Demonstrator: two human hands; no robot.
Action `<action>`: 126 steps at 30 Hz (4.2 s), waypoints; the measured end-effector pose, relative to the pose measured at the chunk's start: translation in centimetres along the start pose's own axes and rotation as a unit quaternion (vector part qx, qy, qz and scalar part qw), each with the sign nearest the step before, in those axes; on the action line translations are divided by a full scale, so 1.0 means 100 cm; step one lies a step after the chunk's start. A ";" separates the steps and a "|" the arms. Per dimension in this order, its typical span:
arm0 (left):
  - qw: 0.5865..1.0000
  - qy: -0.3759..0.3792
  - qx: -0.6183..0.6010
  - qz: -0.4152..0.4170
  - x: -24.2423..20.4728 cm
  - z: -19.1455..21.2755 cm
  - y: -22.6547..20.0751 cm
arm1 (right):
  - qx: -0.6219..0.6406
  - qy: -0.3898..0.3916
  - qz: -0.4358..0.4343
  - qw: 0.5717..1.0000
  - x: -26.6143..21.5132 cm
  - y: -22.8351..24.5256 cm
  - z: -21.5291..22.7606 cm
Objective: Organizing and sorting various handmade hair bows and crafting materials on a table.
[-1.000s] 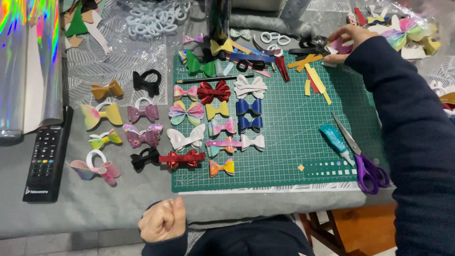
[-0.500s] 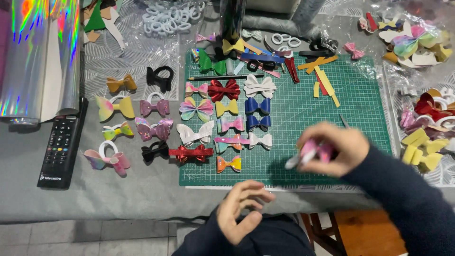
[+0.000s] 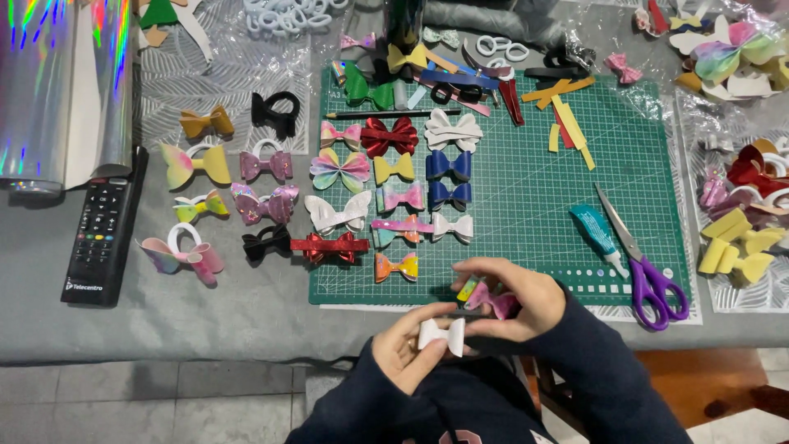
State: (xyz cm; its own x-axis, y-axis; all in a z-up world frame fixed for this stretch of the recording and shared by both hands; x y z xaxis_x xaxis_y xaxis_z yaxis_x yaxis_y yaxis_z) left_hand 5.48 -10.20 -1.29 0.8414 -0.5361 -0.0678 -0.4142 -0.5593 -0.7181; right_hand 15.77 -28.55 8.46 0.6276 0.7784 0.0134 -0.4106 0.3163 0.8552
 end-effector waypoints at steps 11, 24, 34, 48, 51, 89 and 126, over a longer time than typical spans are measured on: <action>0.923 -0.185 0.328 -0.077 -0.035 0.016 -0.017 | -0.207 -0.059 -0.037 0.976 -0.014 -0.003 0.024; 0.883 -0.200 0.407 -0.116 -0.036 0.009 -0.034 | -0.230 -0.107 -0.064 0.965 -0.027 -0.019 0.019; 0.902 -0.184 0.376 -0.102 -0.040 0.010 -0.041 | -0.222 -0.139 -0.083 0.962 -0.021 -0.001 0.020; 0.935 -0.197 0.287 -0.067 -0.043 0.012 -0.044 | -0.296 -0.101 -0.018 0.950 0.091 0.022 0.013; 0.936 -0.206 0.283 -0.049 -0.043 0.008 -0.048 | -0.286 -0.099 -0.025 0.953 0.094 0.016 0.009; 0.942 -0.145 0.302 -0.031 -0.016 0.004 -0.076 | -0.136 -0.099 0.048 0.985 0.008 0.025 -0.014; 0.800 -0.290 0.485 -0.200 -0.063 0.045 -0.085 | -0.242 -0.136 -0.043 0.960 -0.021 0.016 0.026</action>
State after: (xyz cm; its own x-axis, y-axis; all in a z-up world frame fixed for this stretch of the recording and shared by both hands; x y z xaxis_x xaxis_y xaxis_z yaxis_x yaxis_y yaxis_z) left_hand 5.32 0.78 2.13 0.9755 0.1042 0.1938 0.1562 0.2921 -0.9436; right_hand 15.46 -31.05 11.16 0.7957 0.5883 0.1442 -0.5671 0.6397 0.5188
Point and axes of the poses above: each hand's wrist, its own x-axis towards the middle knuckle, its own z-axis out of the back of the hand, y = z × x, the point moved 3 cm from there along x, towards the middle knuckle, and after that the axes turned 9 degrees about y, right-handed, at the moved point
